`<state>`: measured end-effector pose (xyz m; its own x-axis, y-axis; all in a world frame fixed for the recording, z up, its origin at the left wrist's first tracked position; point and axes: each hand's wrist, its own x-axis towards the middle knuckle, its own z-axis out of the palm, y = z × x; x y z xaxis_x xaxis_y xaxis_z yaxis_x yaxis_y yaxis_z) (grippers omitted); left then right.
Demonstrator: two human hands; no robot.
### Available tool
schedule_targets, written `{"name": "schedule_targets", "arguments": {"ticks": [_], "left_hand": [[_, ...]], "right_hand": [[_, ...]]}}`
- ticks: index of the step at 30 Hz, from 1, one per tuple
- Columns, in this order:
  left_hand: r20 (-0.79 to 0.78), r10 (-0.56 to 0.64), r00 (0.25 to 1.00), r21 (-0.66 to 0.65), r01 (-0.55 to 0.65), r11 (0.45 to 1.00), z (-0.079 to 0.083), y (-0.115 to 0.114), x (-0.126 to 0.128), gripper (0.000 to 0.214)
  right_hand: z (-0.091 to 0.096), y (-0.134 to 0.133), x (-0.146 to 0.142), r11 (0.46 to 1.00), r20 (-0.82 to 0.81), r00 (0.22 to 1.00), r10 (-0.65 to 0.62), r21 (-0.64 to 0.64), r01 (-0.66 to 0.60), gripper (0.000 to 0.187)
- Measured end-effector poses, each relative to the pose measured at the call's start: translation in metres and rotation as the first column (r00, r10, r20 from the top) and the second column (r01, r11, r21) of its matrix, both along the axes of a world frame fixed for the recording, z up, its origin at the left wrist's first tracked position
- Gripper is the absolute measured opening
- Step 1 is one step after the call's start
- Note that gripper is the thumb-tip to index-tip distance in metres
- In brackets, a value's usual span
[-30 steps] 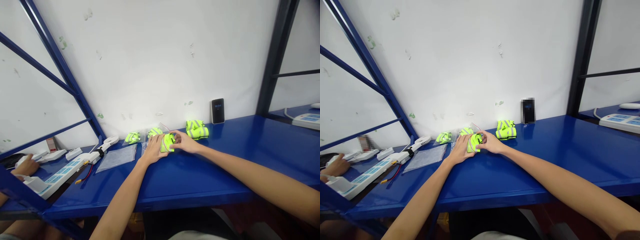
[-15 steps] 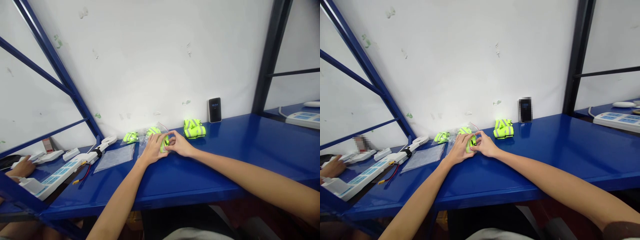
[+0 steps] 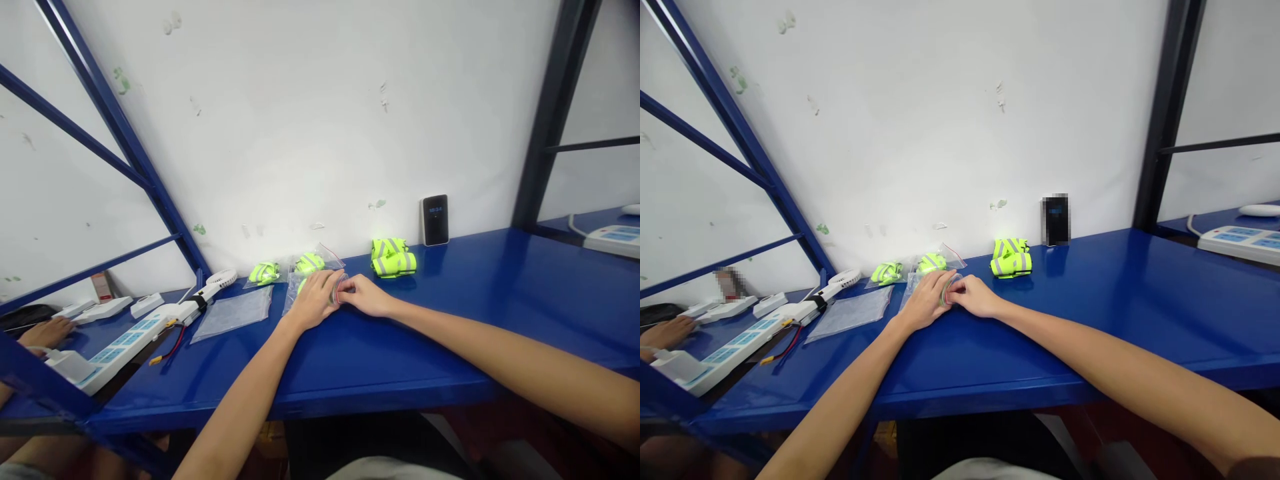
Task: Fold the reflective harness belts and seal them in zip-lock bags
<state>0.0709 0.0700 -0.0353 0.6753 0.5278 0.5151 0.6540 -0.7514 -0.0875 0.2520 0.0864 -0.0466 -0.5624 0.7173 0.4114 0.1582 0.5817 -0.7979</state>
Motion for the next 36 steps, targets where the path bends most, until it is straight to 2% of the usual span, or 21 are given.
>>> {"name": "schedule_targets", "arguments": {"ticks": [4, 6, 10, 13, 15, 17, 19, 21, 22, 23, 25, 26, 28, 31, 33, 35, 36], "left_hand": [[-0.099, -0.004, 0.995, 0.043, 0.009, 0.999, 0.002, -0.001, 0.001, 0.063], [-0.088, -0.003, 0.996, 0.040, 0.006, 0.999, 0.003, -0.002, 0.002, 0.063], [0.050, 0.005, 0.999, 0.001, -0.005, 1.000, 0.006, -0.010, 0.005, 0.077], [0.235, -0.057, 0.970, 0.008, 0.057, 0.998, 0.009, -0.014, 0.007, 0.079], [0.454, -0.059, 0.889, 0.031, 0.051, 0.998, 0.011, -0.012, 0.004, 0.061], [0.671, 0.022, 0.741, 0.004, -0.032, 0.999, 0.012, -0.004, -0.005, 0.045], [0.812, 0.150, 0.564, -0.124, -0.084, 0.989, 0.012, 0.006, -0.018, 0.040], [0.866, 0.303, 0.397, -0.332, 0.003, 0.943, 0.011, 0.017, -0.032, 0.044], [0.852, 0.388, 0.352, -0.442, 0.086, 0.893, 0.010, 0.022, -0.037, 0.048], [0.812, 0.459, 0.361, -0.541, 0.171, 0.824, 0.008, 0.025, -0.041, 0.052], [0.698, 0.522, 0.491, -0.693, 0.275, 0.667, 0.004, 0.027, -0.044, 0.062], [0.640, 0.511, 0.574, -0.743, 0.293, 0.602, 0.002, 0.027, -0.042, 0.065], [0.564, 0.453, 0.691, -0.796, 0.308, 0.521, -0.001, 0.022, -0.034, 0.063], [0.549, 0.382, 0.743, -0.805, 0.348, 0.481, -0.003, 0.015, -0.021, 0.039], [0.560, 0.393, 0.729, -0.805, 0.368, 0.465, -0.002, 0.013, -0.016, 0.029], [0.576, 0.442, 0.688, -0.807, 0.392, 0.442, -0.001, 0.013, -0.015, 0.031], [0.587, 0.465, 0.663, -0.804, 0.406, 0.435, -0.001, 0.013, -0.015, 0.033]], "right_hand": [[-0.009, -0.001, -0.003, 0.997, 0.070, 0.997, 0.017, 0.078, -0.023, 0.022], [-0.012, -0.002, -0.003, 0.995, 0.078, 0.997, 0.001, 0.100, -0.009, 0.021], [-0.010, -0.003, -0.003, 0.992, 0.084, 0.996, -0.002, 0.129, -0.009, 0.020], [-0.006, 0.000, -0.002, 0.999, -0.023, 0.999, 0.023, 0.027, -0.022, 0.031], [-0.003, 0.004, -0.001, 0.997, -0.096, 0.995, -0.020, -0.075, 0.013, 0.043], [0.001, 0.008, 0.003, 0.980, -0.163, 0.986, -0.044, -0.199, 0.011, 0.056], [0.007, 0.009, 0.008, 0.936, -0.223, 0.975, -0.005, -0.344, -0.074, 0.071], [0.013, 0.006, 0.013, 0.877, -0.244, 0.967, 0.078, -0.445, -0.183, 0.080], [0.015, 0.005, 0.015, 0.856, -0.237, 0.964, 0.121, -0.466, -0.222, 0.080], [0.017, 0.003, 0.016, 0.849, -0.228, 0.962, 0.151, -0.469, -0.245, 0.076], [0.018, 0.001, 0.017, 0.859, -0.230, 0.958, 0.172, -0.442, -0.260, 0.067], [0.018, 0.002, 0.018, 0.869, -0.242, 0.956, 0.168, -0.421, -0.259, 0.064], [0.015, 0.008, 0.018, 0.906, -0.255, 0.959, 0.124, -0.365, -0.214, 0.059], [0.011, 0.021, 0.021, 0.987, -0.144, 0.988, -0.057, -0.158, 0.034, 0.040], [0.009, 0.029, 0.023, 0.977, -0.045, 0.977, -0.206, 0.039, 0.208, 0.031], [0.008, 0.032, 0.025, 0.944, -0.013, 0.958, -0.287, 0.166, 0.285, 0.025], [0.008, 0.033, 0.025, 0.932, -0.031, 0.951, -0.308, 0.190, 0.308, 0.022]]}}
